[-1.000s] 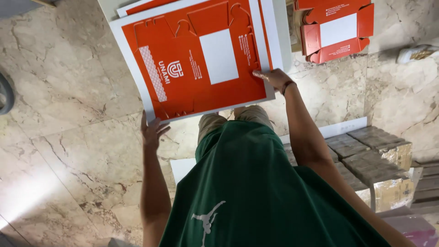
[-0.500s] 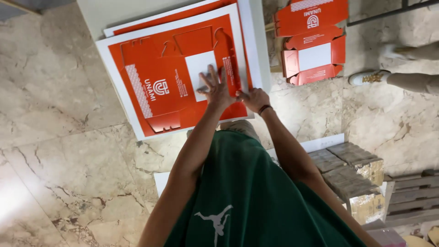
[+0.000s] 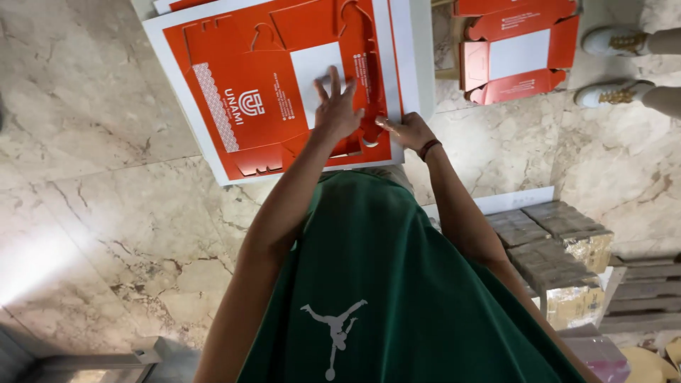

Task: The person assembles red and white cardboard boxes by hand. They cut the flat cardboard sheets along pre-scored lines using a utility knife, fold the flaps to form the box shape, and stack the finished boxes on the floor.

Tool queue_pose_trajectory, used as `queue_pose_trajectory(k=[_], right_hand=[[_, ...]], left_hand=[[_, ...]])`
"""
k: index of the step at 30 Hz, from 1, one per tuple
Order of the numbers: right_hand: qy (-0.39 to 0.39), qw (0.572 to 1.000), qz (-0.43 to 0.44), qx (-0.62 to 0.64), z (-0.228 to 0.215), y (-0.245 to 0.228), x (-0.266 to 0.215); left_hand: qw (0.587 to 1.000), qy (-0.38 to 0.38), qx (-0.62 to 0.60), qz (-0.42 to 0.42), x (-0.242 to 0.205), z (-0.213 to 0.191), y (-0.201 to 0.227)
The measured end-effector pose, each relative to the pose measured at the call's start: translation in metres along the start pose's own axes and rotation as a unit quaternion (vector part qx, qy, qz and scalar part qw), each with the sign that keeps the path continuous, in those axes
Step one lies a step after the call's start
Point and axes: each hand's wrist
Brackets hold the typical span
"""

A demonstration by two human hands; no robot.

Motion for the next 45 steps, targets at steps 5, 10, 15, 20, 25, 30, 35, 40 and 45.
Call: queue_pose_trajectory(k=[5,10,15,20,25,30,35,40,45], right_hand=[[-0.001,0.976,0.130,0.173,-0.002,-0.001,-0.031],[-0.065,0.902,0.108,0.414,0.025,0.070,-0.036],[-0.042,0.854,0.086,0.512,0.099,0.058,-0.040],[0.053,0.783,0.124,0.607,0.185,-0.017,-0.041],[0.099,0.949,0.089,0.286,0.194,-0.028,-0.058],[0.161,0.873,-0.055,0.457,0.204,0.066,-0.004],[0.108,0.790,0.096,0.596,0.240,0.068,0.017],[0.063,0.963,-0.063,0.255,0.260,0.110,0.056],[0.220,0.935,-0.229,-0.160,0.260,0.098,0.030]], left_hand=[[0.994,0.059,-0.038,0.083,-0.021,-0.022,-0.060],[0.967,0.251,-0.032,-0.039,-0.043,-0.004,-0.194],[0.865,0.293,-0.285,-0.290,-0.080,0.030,-0.333],[0.790,0.098,-0.560,-0.228,-0.121,0.037,-0.361],[0.778,0.073,-0.619,-0.077,-0.157,-0.025,-0.329],[0.848,-0.021,-0.529,-0.012,-0.125,0.013,-0.364],[0.904,0.408,-0.088,0.090,-0.115,-0.018,-0.294],[0.966,0.166,0.071,0.187,-0.055,-0.026,-0.182],[0.974,0.053,0.178,0.128,-0.031,-0.009,-0.118]])
Point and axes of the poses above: each hand's wrist, its own x-axis towards the middle knuckle, its own z-axis out of the palm, y = z × x, and after that the axes turned 2 degrees about y, right-handed
